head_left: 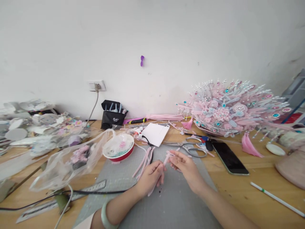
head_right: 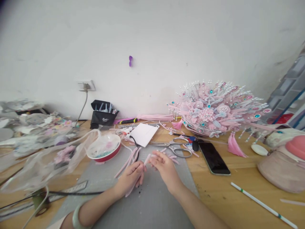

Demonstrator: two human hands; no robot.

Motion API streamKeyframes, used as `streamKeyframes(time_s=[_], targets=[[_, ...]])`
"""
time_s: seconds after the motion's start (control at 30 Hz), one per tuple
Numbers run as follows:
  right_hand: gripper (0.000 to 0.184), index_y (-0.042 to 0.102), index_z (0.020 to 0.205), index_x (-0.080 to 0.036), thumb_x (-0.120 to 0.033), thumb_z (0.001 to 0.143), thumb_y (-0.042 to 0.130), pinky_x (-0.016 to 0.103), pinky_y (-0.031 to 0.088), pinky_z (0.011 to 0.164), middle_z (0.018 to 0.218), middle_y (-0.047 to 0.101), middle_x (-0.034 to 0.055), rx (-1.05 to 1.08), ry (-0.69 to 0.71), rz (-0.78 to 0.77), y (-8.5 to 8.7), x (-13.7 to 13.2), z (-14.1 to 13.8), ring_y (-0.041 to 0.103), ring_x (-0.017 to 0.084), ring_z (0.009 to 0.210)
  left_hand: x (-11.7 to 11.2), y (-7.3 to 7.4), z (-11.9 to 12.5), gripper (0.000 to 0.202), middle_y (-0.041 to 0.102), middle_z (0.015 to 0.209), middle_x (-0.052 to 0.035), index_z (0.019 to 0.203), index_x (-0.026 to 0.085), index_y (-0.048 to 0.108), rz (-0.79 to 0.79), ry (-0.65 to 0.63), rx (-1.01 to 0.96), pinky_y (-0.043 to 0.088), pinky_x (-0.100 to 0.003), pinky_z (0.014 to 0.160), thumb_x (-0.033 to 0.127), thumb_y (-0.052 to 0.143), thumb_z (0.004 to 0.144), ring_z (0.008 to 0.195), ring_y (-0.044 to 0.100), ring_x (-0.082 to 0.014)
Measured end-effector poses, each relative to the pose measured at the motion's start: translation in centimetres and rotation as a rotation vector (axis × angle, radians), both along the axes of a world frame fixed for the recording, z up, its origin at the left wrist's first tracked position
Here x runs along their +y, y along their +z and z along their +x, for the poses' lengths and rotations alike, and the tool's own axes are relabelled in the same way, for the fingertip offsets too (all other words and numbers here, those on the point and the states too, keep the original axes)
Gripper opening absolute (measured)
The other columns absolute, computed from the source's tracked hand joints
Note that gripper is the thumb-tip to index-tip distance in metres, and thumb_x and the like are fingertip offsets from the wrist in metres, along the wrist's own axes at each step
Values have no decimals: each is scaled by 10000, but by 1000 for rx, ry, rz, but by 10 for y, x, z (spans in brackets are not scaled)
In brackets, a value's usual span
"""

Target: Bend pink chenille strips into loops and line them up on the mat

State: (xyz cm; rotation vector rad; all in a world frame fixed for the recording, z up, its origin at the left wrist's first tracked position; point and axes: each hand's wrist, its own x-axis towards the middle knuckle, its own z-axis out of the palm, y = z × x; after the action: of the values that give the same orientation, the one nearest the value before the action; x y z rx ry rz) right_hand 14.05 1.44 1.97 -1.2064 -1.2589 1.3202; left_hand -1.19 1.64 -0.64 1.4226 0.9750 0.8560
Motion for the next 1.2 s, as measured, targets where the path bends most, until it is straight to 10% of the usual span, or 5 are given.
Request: streamKeyframes(time_s=[0.53, 0.83, 1.0, 1.2], targets=[[371, 616, 861, -154, -459, 652, 628, 194, 263, 423, 575, 549, -25, 274, 40, -172, -10, -1, -7, 417, 62, 437, 0, 4, 0, 333, 460, 453, 60, 676, 151, 473, -180, -110, -118, 265, -152, 339, 479, 495, 729, 334, 354, -41], [177, 580, 709, -144, -320, 705, 592, 157, 283, 402, 617, 599, -7, 430, 116, -432, -6, 3, 1, 486, 52, 458, 1, 6, 0, 292, 359, 506, 73, 672, 167, 444, 24, 50, -31, 258, -187, 419, 437, 430, 782, 414, 317, -65], [367, 587, 643, -109, -438, 771, 487, 150, 222, 343, 552, 602, 20, 383, 282, -678, -2, 2, 2, 474, 48, 393, 8, 7, -8, 250, 462, 655, 5, 680, 158, 529, 318, 100, 104, 350, -245, 618, 337, 417, 814, 637, 450, -127], [222, 637, 720, -92, -310, 725, 593, 152, 290, 409, 584, 603, 15, 309, 415, -637, 0, -3, 5, 495, 42, 453, 11, 7, -13, 258, 503, 680, -16, 680, 173, 555, 540, 53, 258, 354, -295, 695, 288, 385, 836, 700, 484, -162]])
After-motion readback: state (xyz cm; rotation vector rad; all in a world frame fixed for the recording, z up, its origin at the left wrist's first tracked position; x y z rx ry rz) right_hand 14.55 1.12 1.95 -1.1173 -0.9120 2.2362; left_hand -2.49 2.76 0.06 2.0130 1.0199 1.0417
